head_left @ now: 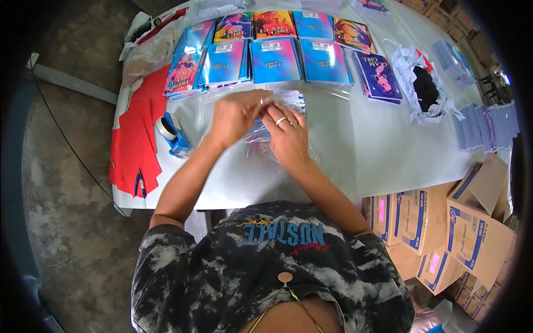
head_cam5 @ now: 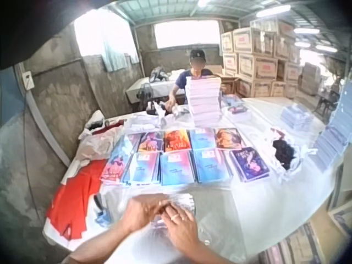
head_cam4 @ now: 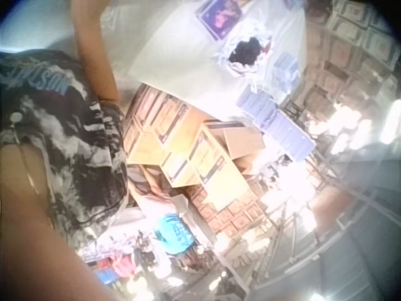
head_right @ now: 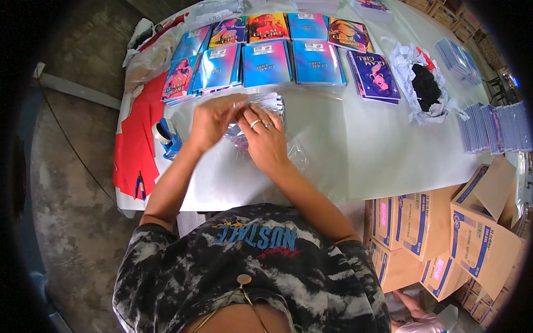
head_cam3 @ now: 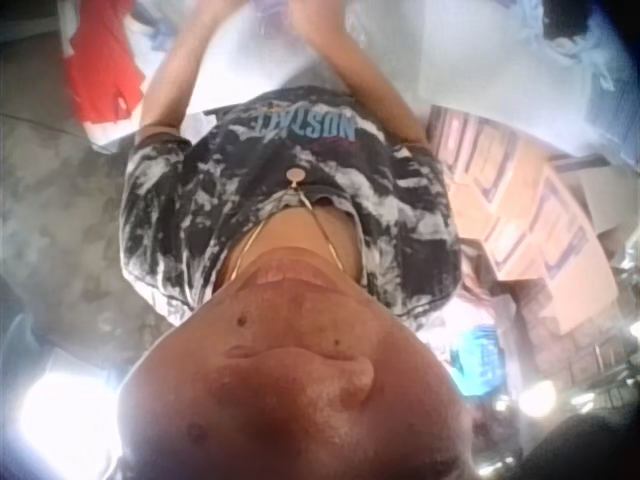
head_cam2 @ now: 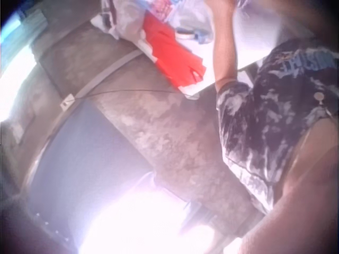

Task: The person repeatedly picks up spiral-bound notebooks, places them into clear plastic bags, and seals the bags using a tape dispenser. The person stacks the packaged notebooks on the table.

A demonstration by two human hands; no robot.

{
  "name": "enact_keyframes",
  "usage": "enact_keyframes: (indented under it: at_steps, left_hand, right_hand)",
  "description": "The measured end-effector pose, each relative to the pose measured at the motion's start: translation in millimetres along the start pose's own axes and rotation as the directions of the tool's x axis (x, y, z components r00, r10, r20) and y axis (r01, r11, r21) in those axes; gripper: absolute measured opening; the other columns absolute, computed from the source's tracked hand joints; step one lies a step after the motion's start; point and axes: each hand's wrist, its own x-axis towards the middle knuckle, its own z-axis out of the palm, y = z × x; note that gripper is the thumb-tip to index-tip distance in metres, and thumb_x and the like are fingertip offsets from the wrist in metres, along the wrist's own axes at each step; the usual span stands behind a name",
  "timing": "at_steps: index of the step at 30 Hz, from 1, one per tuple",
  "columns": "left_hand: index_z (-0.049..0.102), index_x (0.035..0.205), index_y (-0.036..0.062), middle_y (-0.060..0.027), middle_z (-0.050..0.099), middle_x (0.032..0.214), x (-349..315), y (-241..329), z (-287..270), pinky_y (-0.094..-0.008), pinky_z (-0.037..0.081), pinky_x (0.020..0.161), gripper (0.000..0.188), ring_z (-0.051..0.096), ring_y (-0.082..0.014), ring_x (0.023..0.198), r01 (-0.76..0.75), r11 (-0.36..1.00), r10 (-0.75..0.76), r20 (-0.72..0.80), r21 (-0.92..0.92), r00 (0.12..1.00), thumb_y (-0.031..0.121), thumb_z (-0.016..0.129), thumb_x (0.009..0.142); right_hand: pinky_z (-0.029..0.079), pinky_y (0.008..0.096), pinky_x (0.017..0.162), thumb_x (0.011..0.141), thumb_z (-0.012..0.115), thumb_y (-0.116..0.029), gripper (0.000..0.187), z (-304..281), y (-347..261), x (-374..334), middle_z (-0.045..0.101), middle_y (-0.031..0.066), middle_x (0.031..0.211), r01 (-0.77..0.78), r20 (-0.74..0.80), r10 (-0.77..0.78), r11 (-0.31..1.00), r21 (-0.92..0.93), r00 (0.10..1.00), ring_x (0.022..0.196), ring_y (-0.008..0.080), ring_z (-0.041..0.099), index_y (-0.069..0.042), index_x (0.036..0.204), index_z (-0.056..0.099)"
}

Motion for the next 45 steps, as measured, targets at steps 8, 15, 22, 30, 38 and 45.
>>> enact_keyframes:
  at_steps: [8,15,22,30,38,45]
  left_hand:
    - [0.061,0.112,0.0095,-0.0081,0.059,0.119,-61.5,22.5,31.1,-0.0455,0.028,0.105,0.039,0.052,-0.0206,0.116,-0.003,0.96,0.032,-0.1,0.28,0.995,0.001,0.062,0.074]
    - [0.055,0.116,0.0007,-0.0207,0.052,0.115,-113.4,-63.9,-35.8,-0.038,0.036,0.092,0.036,0.05,-0.0335,0.102,0.606,0.762,-0.3,-0.706,0.227,0.642,0.011,0.06,0.081]
    - [0.065,0.099,0.0086,-0.0035,0.055,0.084,-181.6,-157.6,-66.7,-0.0233,0.035,0.063,0.035,0.044,-0.0137,0.071,0.821,-0.101,-0.992,0.122,-0.563,-0.038,0.039,0.053,0.087]
    - [0.068,0.086,0.0037,-0.0073,0.066,0.077,-247.4,-124.8,-34.8,-0.0325,0.047,0.071,0.018,0.063,-0.0194,0.074,0.881,0.355,-0.924,-0.262,-0.314,0.279,0.019,0.061,0.082]
    - [0.068,0.076,0.0022,-0.0079,0.064,0.063,-86.9,-11.5,-26.5,-0.0272,0.043,0.049,0.025,0.056,-0.0142,0.05,0.671,0.614,-0.771,-0.496,-0.416,0.399,0.026,0.065,0.083]
    - [0.06,0.065,0.0048,-0.0004,0.052,0.05,-71.2,33.7,40.5,-0.0187,0.03,0.037,0.036,0.042,-0.0048,0.039,0.617,0.09,-0.812,0.301,-0.782,0.5,0.035,0.064,0.085]
  right_hand:
    - [0.044,0.0341,0.084,0.073,0.061,0.005,0.021,4.6,-2.2,0.0,0.061,0.0031,0.102,-0.041,-0.294,0.118,0.966,0.256,0.948,0.1,0.02,0.057,-0.007,0.089,0.064]
    - [0.043,0.0301,0.082,0.068,0.069,-0.002,0.012,8.5,7.3,-5.8,0.066,-0.001,0.092,0.065,-0.253,-0.021,0.983,0.169,0.967,0.093,0.017,0.059,-0.01,0.076,0.068]
    - [0.042,0.0301,0.083,0.068,0.072,-0.003,0.012,12.0,7.2,-5.8,0.066,-0.0008,0.091,0.087,-0.247,-0.041,0.98,0.18,0.968,0.093,0.0179,0.059,-0.012,0.071,0.065]
    - [0.038,0.0294,0.084,0.07,0.07,-0.002,0.014,14.1,8.6,-11.4,0.066,-0.0018,0.094,0.082,-0.194,-0.054,0.987,0.135,0.979,0.095,0.0169,0.058,-0.014,0.07,0.063]
    - [0.038,0.0299,0.085,0.068,0.071,-0.002,0.015,12.3,9.7,-9.1,0.065,-0.0023,0.094,0.088,-0.179,-0.06,0.985,0.149,0.982,0.095,0.0169,0.058,-0.014,0.069,0.062]
    - [0.038,0.0318,0.082,0.069,0.065,-0.001,0.03,10.3,7.4,-6.1,0.06,-0.0032,0.097,0.054,-0.145,-0.035,0.99,0.133,0.989,0.094,0.0169,0.055,-0.019,0.093,0.066]
